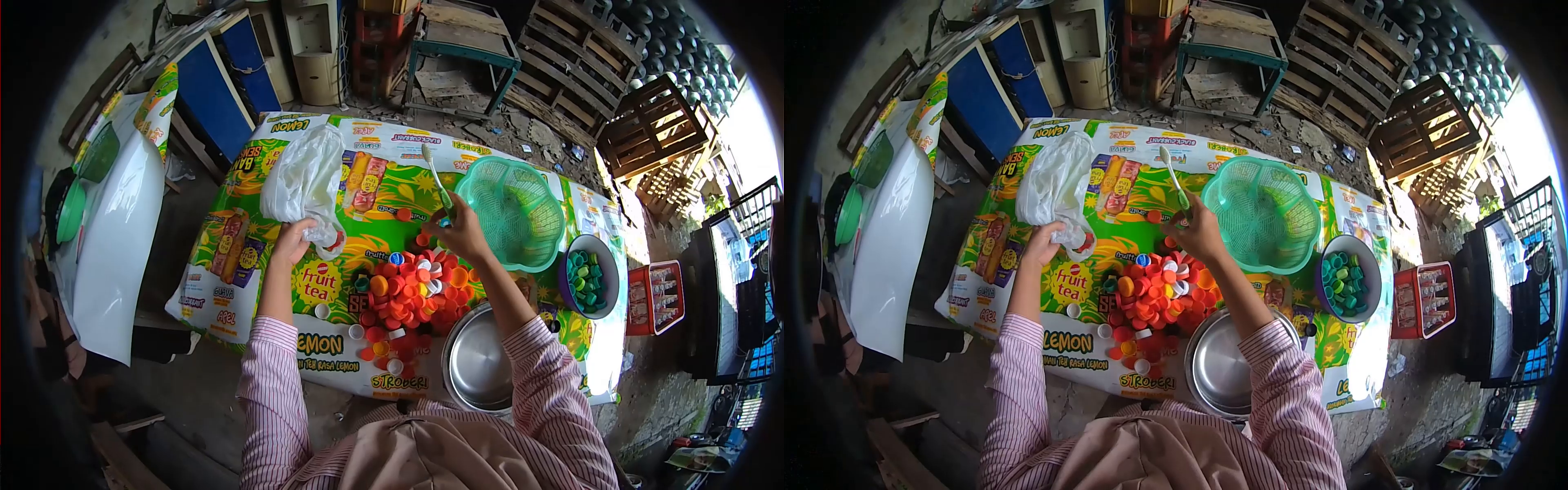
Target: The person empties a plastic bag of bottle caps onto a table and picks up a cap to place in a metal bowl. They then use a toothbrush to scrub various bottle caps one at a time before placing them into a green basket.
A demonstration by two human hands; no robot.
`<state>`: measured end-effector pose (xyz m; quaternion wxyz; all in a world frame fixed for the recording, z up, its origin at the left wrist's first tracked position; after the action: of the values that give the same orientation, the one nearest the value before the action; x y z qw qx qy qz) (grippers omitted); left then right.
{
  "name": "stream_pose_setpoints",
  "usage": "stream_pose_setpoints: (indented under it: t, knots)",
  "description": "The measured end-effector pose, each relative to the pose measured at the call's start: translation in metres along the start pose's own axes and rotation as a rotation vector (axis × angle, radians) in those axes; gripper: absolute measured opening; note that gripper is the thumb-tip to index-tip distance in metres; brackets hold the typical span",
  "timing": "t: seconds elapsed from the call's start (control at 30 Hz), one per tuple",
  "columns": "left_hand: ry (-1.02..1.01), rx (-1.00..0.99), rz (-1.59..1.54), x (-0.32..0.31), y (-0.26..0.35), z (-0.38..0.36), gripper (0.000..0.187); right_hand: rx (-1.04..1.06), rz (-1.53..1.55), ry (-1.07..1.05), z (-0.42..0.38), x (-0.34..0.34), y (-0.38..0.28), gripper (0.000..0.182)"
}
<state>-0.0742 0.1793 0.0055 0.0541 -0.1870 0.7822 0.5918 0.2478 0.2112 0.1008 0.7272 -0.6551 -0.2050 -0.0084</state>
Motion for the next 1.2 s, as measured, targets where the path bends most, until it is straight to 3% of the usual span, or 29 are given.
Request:
stream_pose_setpoints:
  t: [0.07, 0.13, 0.27, 0.33, 0.37, 0.47, 0.53, 0.6, 0.67, 0.73, 0.9, 0.97, 1.1, 1.2]
  knots:
    - [-0.088, 0.025, -0.199, -0.006, -0.005, 0.002, 0.042, -0.018, -0.026, -0.042, -0.002, -0.014, 0.012, 0.036]
    - [-0.094, 0.013, -0.231, -0.024, 0.001, -0.005, 0.039, -0.172, 0.154, -0.068, -0.002, -0.035, 0.025, 0.036]
    - [-0.168, 0.009, -0.386, -0.051, 0.007, -0.017, 0.04, -0.259, 0.489, -0.055, -0.001, -0.065, 0.026, 0.032]
    - [-0.227, 0.003, -0.456, -0.067, 0.011, -0.028, 0.038, -0.424, 0.67, -0.286, 0.0, -0.071, 0.011, 0.026]
    - [-0.216, -0.006, -0.459, -0.075, 0.012, -0.033, 0.035, -0.403, 0.839, -0.253, 0.009, -0.085, 0.037, 0.023]
    - [-0.228, 0.093, -0.385, -0.067, -0.012, -0.028, 0.032, -0.451, 0.95, -0.086, 0.005, -0.085, 0.04, 0.02]
    - [-0.237, 0.112, -0.292, -0.076, -0.018, -0.035, 0.031, -0.396, 0.931, -0.194, 0.009, -0.076, 0.061, 0.015]
    - [-0.186, -0.001, 0.003, -0.08, -0.021, -0.041, 0.04, -0.404, 0.7, -0.279, 0.009, -0.069, 0.066, 0.01]
    - [-0.242, 0.064, -0.01, -0.081, -0.033, -0.038, 0.049, -0.396, 0.657, -0.307, 0.004, -0.061, 0.058, 0.008]
    - [-0.227, 0.055, 0.113, -0.085, -0.042, -0.035, 0.053, -0.244, 0.538, -0.362, 0.005, -0.057, 0.055, 0.009]
    - [-0.206, 0.061, 0.023, -0.093, -0.039, -0.036, 0.046, -0.214, 0.611, -0.297, 0.009, -0.055, 0.061, 0.012]
    - [-0.145, 0.08, -0.045, -0.096, -0.034, -0.04, 0.036, -0.272, 0.594, -0.276, 0.009, -0.054, 0.063, 0.016]
    - [-0.159, 0.074, -0.034, -0.094, -0.039, -0.033, 0.037, -0.36, 0.658, -0.346, 0.004, -0.056, 0.055, 0.019]
    - [-0.155, 0.038, -0.034, -0.093, -0.041, -0.029, 0.034, -0.411, 0.477, -0.36, 0.001, -0.055, 0.053, 0.017]
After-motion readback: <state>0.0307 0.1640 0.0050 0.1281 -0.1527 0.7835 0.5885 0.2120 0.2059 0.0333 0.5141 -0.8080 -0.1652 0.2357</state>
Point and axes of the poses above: each hand's wrist, its own z-axis towards the middle knuckle, its own x-axis out of the back of the hand, y = z × x, the point moved 4 cm from there along z, towards the middle knuckle, and after that the axes turned 6 degrees about z, right-handed, at the moved point
